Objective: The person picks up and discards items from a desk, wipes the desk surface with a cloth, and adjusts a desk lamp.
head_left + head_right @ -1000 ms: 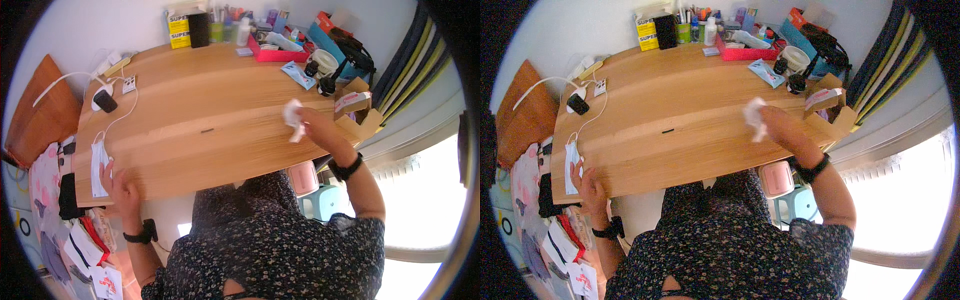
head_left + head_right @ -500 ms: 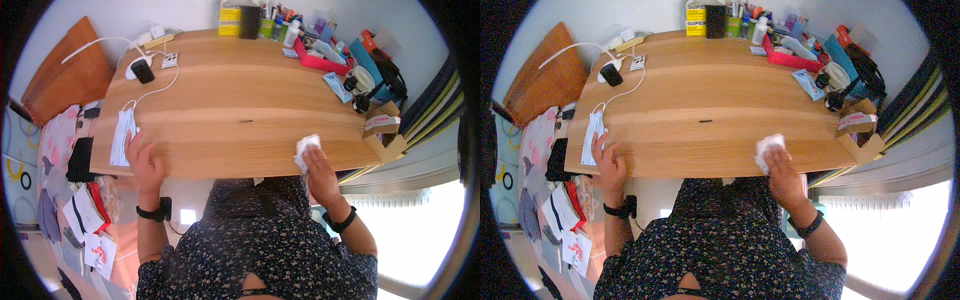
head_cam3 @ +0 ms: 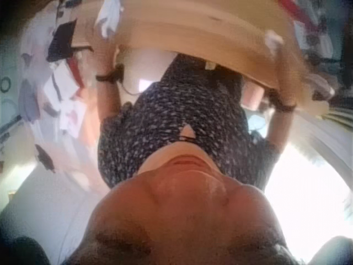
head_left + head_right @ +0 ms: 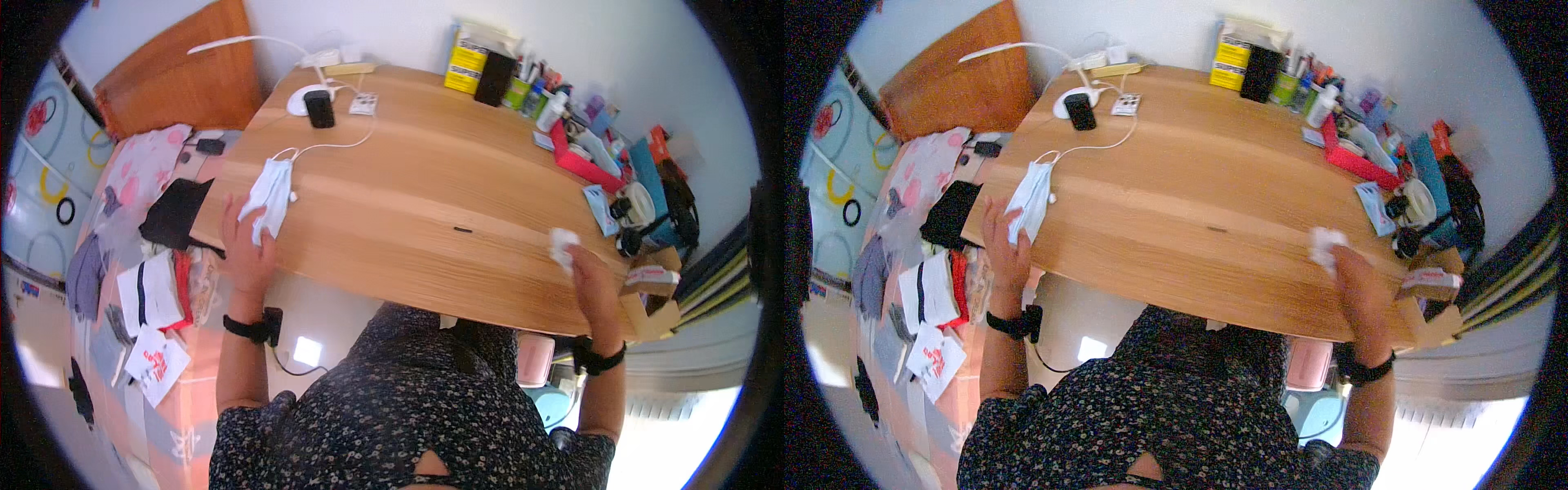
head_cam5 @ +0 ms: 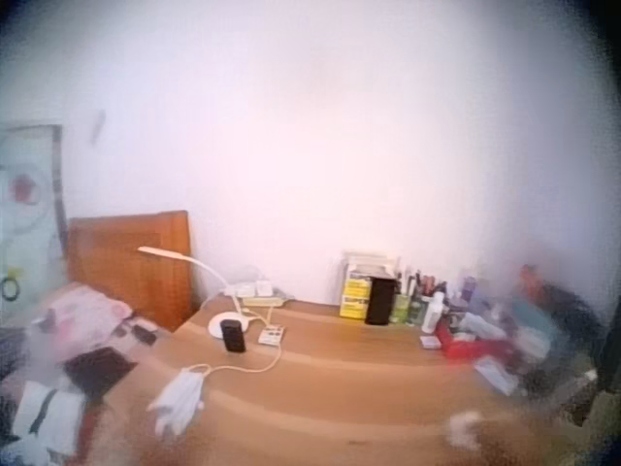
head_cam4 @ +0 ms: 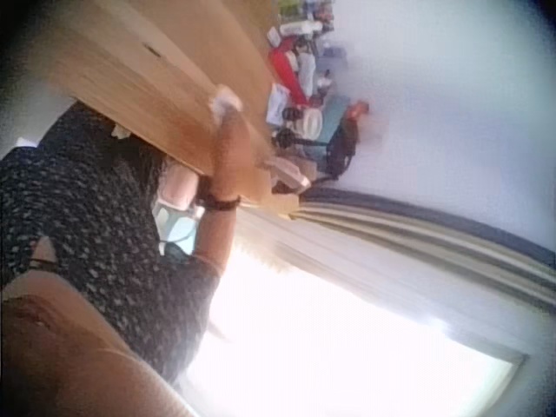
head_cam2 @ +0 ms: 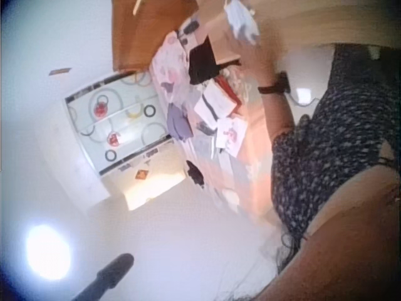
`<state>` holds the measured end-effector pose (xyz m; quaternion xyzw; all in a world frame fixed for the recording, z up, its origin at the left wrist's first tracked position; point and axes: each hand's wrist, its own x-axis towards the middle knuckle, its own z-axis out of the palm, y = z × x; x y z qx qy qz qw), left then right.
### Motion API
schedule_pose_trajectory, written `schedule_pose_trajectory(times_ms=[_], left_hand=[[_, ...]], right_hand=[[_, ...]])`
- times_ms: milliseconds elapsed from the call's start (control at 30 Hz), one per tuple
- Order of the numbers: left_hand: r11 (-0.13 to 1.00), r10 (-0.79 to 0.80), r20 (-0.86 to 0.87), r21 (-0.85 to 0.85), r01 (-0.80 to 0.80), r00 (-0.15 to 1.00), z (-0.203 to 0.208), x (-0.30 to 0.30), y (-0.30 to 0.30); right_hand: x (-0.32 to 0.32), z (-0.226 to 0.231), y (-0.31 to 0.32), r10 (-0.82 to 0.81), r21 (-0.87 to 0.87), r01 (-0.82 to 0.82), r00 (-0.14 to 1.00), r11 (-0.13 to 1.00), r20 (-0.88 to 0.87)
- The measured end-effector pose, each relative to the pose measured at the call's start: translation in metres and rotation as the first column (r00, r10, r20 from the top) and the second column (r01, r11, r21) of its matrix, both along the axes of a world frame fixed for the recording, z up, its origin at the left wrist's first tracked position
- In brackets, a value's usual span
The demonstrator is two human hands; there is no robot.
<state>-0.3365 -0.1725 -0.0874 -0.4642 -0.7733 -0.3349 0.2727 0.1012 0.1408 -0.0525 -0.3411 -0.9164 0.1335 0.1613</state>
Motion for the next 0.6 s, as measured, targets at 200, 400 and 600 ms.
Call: schedule_pose_trajectory(times_ms=[200,400,600], left_hand=[[0.988,0.141,0.12,0.051,-0.148,0.983,-0.026,-0.065,-0.019],[0.966,0.257,0.03,-0.021,-0.257,0.966,-0.045,-0.076,-0.015],[0.971,0.222,-0.03,-0.088,-0.224,0.974,-0.05,-0.083,-0.02]], right_hand=[[0.03,-0.04,0.013,-0.104,0.275,-0.024,0.892,0.961,0.441],[-0.069,-0.041,-0.007,0.354,0.181,-0.432,0.868,0.883,0.348],[-0.183,-0.01,-0.045,0.524,0.168,-0.672,0.687,0.721,0.503]])
